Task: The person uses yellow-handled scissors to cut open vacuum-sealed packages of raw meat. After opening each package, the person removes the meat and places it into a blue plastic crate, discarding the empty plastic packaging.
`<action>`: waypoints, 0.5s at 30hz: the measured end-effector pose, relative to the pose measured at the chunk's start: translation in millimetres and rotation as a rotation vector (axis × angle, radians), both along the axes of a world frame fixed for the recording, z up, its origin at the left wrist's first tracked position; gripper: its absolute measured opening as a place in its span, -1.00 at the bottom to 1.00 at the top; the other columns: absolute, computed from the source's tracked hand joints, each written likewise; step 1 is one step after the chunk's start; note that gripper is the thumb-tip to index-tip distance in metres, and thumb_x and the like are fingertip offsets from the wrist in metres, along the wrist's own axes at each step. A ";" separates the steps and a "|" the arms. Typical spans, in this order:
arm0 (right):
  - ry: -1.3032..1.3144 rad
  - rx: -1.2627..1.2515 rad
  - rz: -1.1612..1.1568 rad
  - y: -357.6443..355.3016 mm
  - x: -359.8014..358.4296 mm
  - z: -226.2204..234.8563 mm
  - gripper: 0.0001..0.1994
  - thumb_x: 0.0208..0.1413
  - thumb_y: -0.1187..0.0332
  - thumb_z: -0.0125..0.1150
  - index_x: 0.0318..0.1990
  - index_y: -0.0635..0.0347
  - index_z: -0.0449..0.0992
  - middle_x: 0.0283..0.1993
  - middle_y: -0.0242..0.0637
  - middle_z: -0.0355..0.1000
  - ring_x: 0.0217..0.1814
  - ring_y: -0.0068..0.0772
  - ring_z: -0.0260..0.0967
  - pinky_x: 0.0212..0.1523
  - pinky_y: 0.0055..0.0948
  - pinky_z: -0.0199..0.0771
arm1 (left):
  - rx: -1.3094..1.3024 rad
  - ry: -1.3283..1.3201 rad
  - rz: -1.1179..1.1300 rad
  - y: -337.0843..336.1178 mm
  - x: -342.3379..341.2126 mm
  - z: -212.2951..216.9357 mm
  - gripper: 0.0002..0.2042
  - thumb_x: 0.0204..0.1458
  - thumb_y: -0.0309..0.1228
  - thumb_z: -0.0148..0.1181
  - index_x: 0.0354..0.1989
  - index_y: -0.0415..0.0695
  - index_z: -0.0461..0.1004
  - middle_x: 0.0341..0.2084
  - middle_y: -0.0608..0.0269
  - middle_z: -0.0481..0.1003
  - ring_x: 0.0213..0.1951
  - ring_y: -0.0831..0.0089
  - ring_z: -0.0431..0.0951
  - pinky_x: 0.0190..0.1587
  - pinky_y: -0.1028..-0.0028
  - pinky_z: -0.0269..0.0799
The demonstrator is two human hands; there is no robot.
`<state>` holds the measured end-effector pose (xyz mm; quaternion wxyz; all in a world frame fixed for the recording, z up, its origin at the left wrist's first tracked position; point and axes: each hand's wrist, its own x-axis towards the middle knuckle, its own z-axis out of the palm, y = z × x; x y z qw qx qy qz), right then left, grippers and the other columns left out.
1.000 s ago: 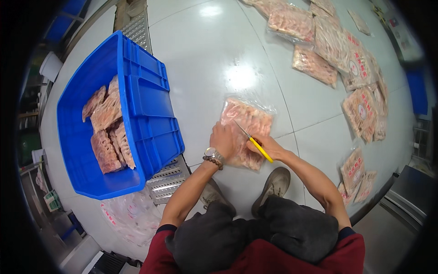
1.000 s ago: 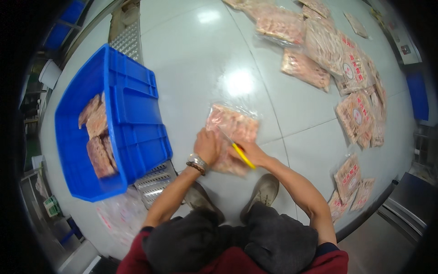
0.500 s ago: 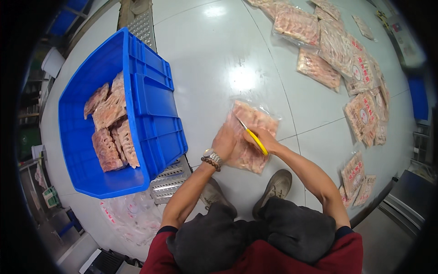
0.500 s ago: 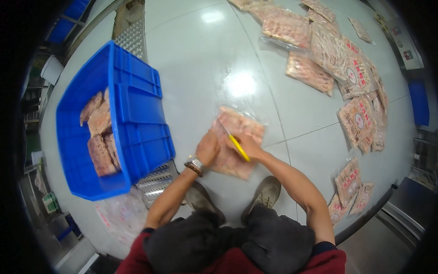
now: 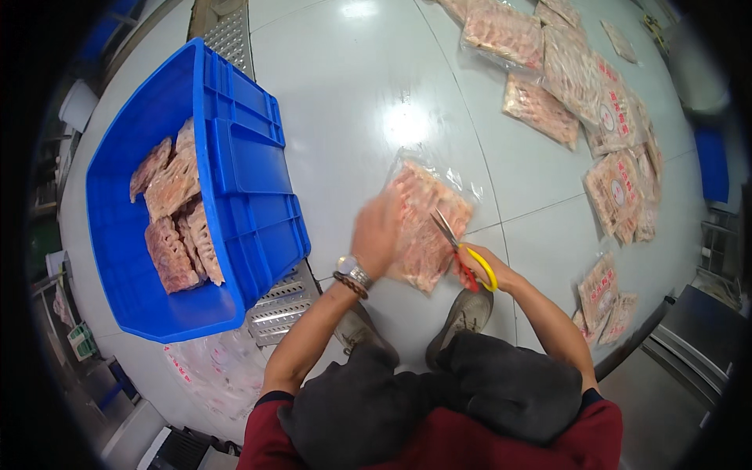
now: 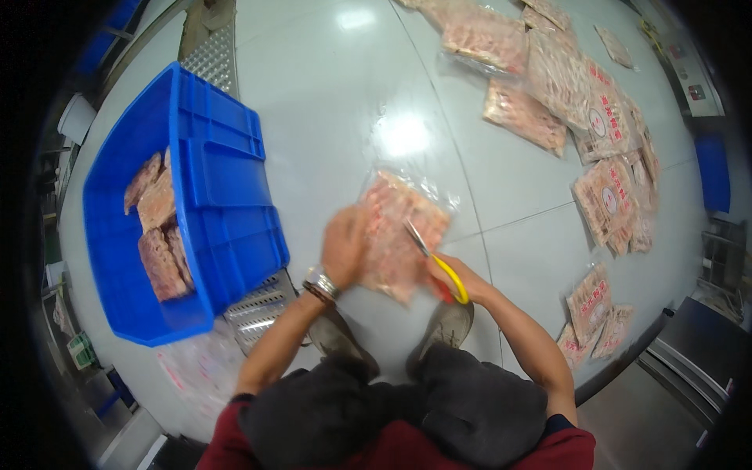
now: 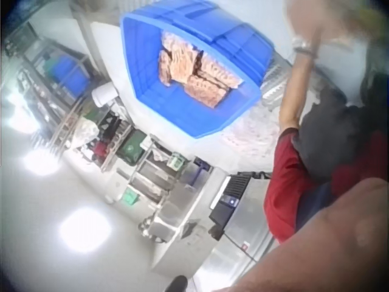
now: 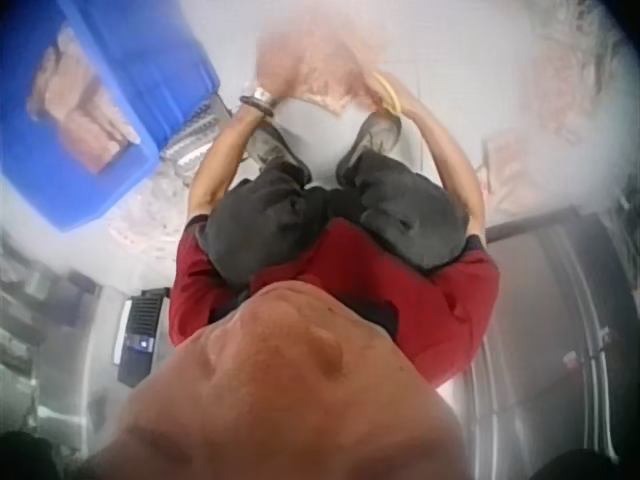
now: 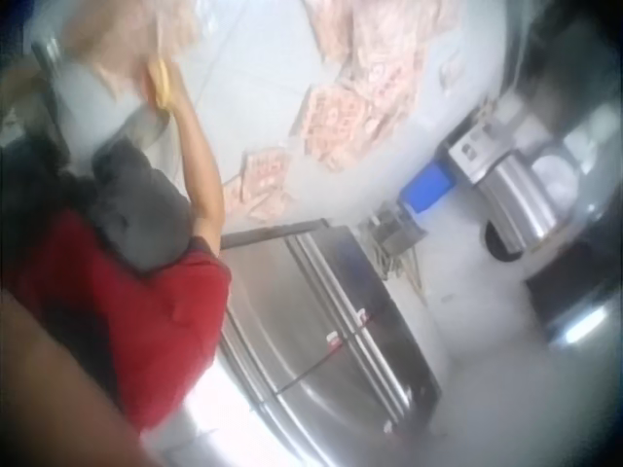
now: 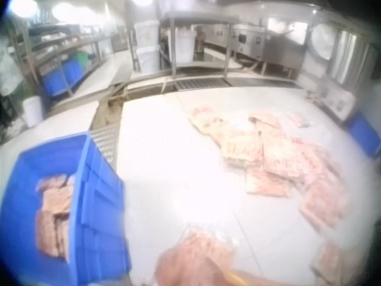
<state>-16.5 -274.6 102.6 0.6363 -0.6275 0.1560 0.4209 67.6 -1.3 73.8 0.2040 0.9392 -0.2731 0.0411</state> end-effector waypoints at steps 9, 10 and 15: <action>0.085 -0.086 0.220 -43.3 -47.9 27.8 -0.43 0.38 -0.13 -0.06 0.22 0.21 0.36 -0.27 -0.44 0.41 -0.32 -0.64 0.37 -0.40 -0.61 0.35 | -0.063 0.489 0.037 -22.8 -40.1 -40.0 -0.44 -0.13 -0.40 0.39 0.07 -0.30 0.34 -0.14 -0.16 0.43 -0.15 -0.06 0.46 -0.10 0.14 0.43; 0.086 -0.072 0.237 -44.1 -49.0 27.3 -0.42 0.38 -0.13 -0.07 0.23 0.21 0.37 -0.27 -0.44 0.41 -0.31 -0.64 0.37 -0.39 -0.60 0.35 | -0.072 0.528 0.044 -24.0 -42.9 -39.9 -0.49 -0.12 -0.39 0.39 0.02 -0.29 0.37 -0.19 -0.14 0.45 -0.20 -0.06 0.48 -0.14 0.13 0.43; 0.070 -0.064 0.339 -36.5 -42.7 19.7 -0.38 0.37 -0.17 -0.06 0.23 0.23 0.37 -0.22 -0.38 0.44 -0.23 -0.60 0.40 -0.32 -0.58 0.39 | -0.088 0.799 -0.119 -19.5 -40.1 -36.1 -0.72 -0.01 -0.31 0.32 -0.24 -0.22 0.44 -0.32 -0.04 0.50 -0.26 -0.05 0.50 -0.20 0.07 0.40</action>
